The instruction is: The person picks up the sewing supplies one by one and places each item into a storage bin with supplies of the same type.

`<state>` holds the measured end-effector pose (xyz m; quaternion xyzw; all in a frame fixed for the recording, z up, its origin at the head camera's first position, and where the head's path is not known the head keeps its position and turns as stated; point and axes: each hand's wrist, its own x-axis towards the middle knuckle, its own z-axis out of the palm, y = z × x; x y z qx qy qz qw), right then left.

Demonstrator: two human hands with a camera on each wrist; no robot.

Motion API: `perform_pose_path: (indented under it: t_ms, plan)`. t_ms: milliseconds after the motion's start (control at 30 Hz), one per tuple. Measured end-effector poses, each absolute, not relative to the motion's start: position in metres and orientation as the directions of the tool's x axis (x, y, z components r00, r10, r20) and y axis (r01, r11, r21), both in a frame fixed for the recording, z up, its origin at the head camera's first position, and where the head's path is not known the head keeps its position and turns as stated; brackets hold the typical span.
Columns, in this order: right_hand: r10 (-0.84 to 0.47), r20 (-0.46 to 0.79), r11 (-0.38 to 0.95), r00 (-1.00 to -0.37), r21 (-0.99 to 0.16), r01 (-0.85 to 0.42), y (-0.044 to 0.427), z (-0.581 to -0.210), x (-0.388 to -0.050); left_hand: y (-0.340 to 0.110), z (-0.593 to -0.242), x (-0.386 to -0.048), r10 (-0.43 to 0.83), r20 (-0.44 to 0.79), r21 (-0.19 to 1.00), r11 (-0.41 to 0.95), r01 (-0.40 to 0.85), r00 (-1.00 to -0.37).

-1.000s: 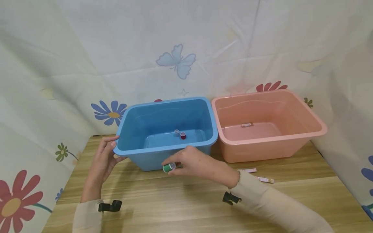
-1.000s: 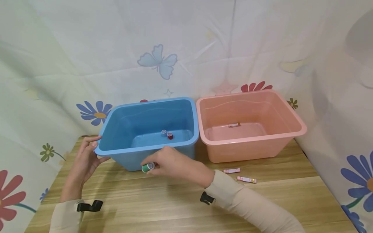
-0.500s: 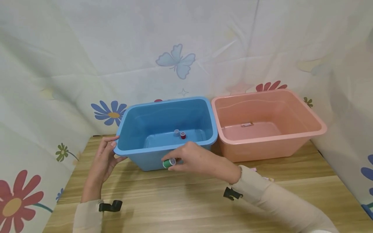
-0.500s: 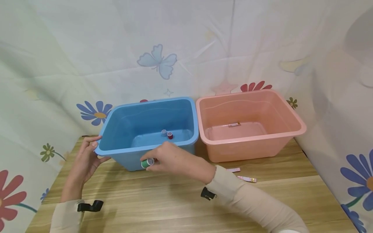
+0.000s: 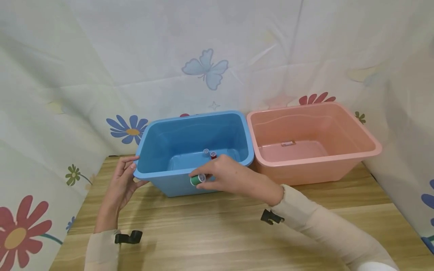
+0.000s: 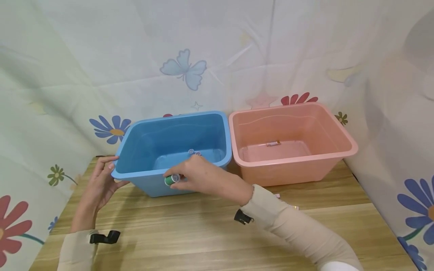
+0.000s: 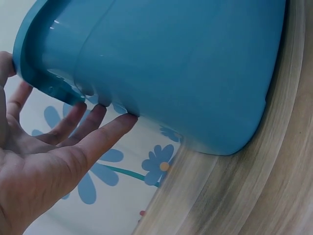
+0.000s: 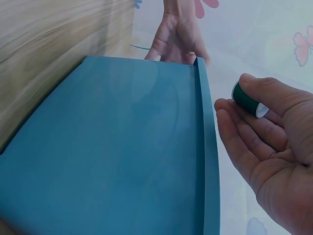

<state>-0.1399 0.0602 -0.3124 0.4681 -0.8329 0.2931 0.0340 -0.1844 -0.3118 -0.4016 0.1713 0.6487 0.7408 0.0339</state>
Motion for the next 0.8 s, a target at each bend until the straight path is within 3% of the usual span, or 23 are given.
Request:
perform_pose_path:
  t_ms: [800]
  plan:
    - [-0.777,0.358,0.409,-0.518,-0.339,-0.848,0.067,-0.274,-0.163,-0.312,-0.402,-0.185,0.274,0.188,0.979,-0.129,0.158,-0.943]
